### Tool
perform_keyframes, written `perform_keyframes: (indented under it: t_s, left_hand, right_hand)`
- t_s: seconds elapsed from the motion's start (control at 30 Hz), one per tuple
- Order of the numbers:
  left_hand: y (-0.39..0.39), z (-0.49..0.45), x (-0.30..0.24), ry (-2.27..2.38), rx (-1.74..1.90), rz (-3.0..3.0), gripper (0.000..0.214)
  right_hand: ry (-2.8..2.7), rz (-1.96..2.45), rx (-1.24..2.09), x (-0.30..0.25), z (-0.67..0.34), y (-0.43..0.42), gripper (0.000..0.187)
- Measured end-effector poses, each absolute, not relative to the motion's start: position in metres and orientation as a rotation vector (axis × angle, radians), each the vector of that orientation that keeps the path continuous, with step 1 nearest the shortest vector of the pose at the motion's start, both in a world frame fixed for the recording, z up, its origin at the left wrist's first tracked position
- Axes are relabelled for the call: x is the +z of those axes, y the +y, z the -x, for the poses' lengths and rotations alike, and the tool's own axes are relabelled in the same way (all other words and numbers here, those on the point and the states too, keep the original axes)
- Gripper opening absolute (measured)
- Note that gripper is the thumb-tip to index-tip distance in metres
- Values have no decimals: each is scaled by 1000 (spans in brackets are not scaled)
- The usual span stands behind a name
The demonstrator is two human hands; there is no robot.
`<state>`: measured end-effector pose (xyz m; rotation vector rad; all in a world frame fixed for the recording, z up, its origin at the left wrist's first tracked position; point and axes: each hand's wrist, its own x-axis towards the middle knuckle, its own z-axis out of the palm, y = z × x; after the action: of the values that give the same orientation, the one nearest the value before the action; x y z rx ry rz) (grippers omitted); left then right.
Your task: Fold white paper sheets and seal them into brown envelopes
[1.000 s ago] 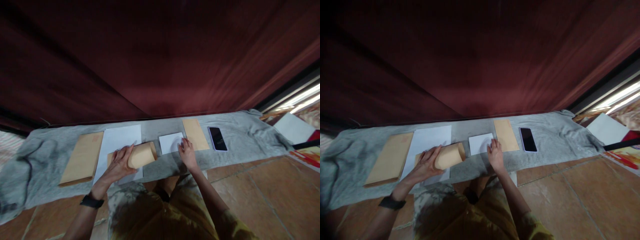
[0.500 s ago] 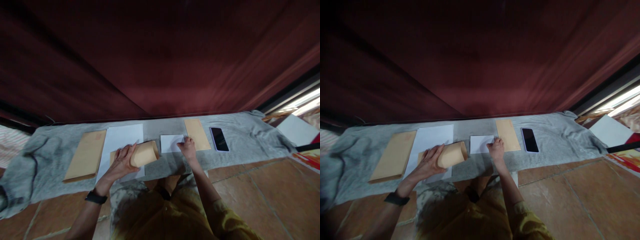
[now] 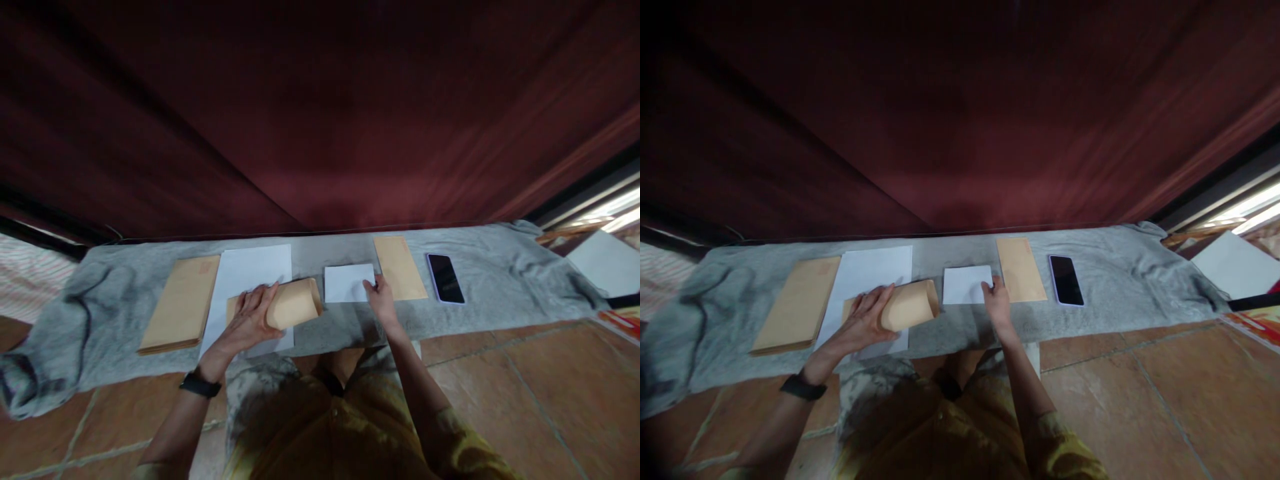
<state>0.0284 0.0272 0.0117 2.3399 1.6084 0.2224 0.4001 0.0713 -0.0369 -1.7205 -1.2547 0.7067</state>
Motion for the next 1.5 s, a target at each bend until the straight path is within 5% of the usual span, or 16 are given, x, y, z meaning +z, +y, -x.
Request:
perform_keyframes:
  t_s: [0.47, 1.5]
  left_hand:
    - [27, -29, 11, 1627, 192, -2340, 127]
    - [25, -32, 14, 1644, 150, -2320, 125]
  right_hand:
    - [-1199, 1432, 992, -19, -390, 50, 36]
    - [-1719, 1642, 879, 2, -391, 69, 13]
